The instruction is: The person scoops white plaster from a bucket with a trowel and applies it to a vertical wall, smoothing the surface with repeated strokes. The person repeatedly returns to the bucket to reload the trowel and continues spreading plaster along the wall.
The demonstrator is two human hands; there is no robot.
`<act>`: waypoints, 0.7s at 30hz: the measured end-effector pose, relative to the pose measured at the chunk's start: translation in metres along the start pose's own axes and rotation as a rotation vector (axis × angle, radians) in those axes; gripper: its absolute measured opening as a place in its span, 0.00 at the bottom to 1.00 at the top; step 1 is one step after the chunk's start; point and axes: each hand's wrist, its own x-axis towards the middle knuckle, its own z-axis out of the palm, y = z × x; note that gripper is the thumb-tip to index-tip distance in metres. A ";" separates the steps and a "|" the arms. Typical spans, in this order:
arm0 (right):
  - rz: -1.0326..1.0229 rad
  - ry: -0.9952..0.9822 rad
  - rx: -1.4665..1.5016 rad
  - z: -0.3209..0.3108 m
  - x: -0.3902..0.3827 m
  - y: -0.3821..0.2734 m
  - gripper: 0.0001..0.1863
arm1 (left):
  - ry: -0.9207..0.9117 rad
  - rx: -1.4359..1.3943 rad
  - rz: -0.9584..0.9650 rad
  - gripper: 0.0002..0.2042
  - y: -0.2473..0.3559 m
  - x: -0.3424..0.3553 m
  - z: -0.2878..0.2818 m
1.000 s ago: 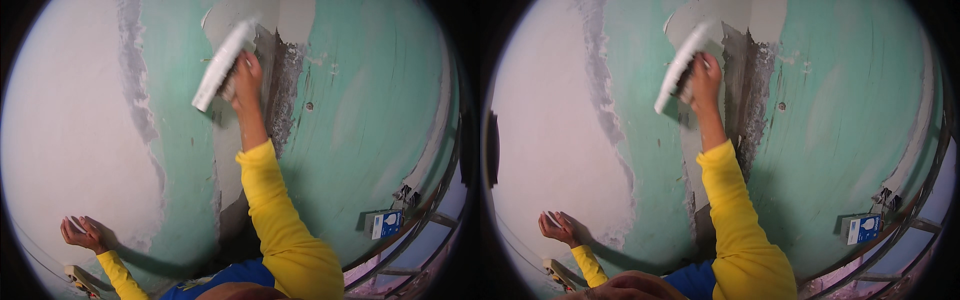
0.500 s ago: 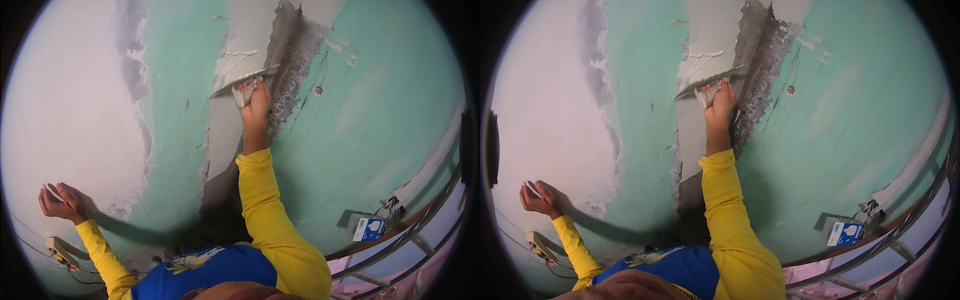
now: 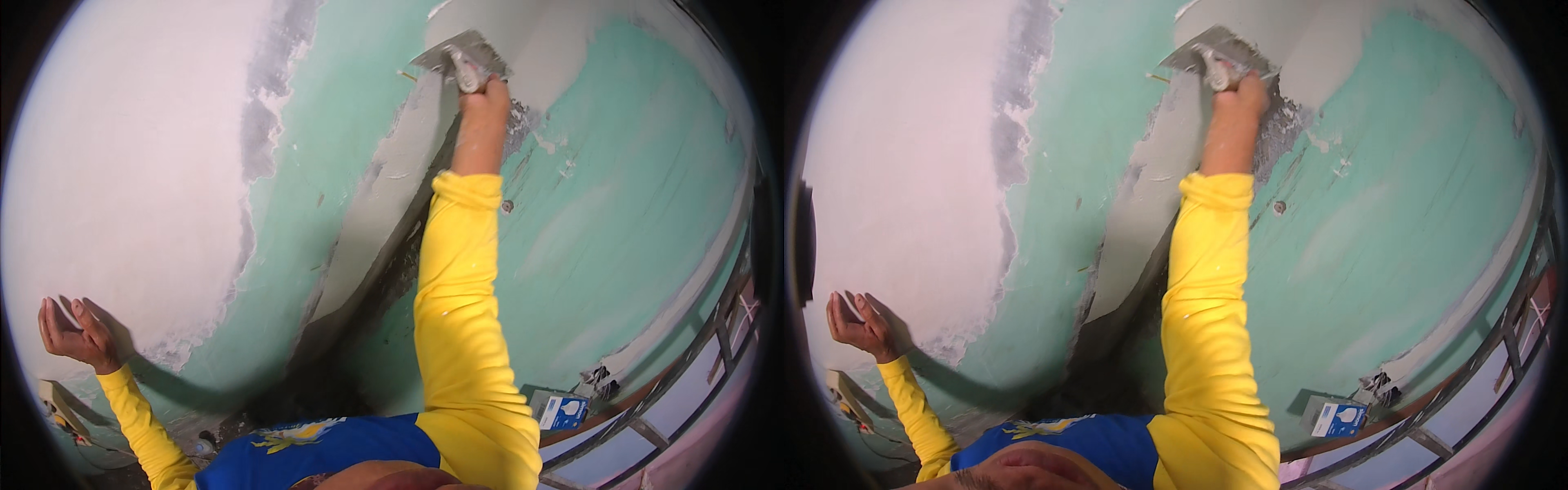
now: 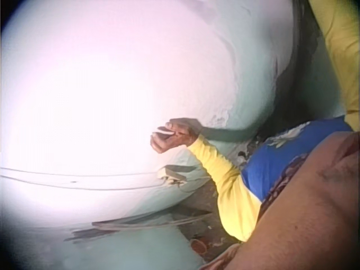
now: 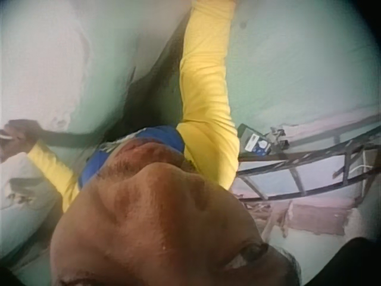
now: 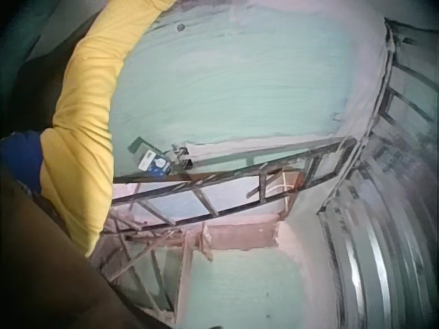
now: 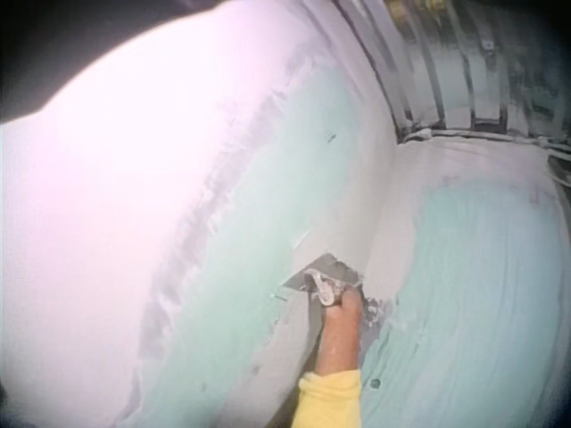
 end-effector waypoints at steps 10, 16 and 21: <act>-0.067 -0.381 -0.153 0.139 0.019 -0.066 0.19 | -0.031 0.051 0.068 0.18 -0.018 -0.001 -0.006; -0.041 -0.499 -0.102 0.084 -0.021 -0.076 0.20 | 0.080 -0.070 0.080 0.18 0.008 0.007 0.006; 0.063 -0.464 -0.021 -0.034 -0.095 -0.055 0.20 | 0.147 -0.166 0.155 0.15 0.011 0.019 0.009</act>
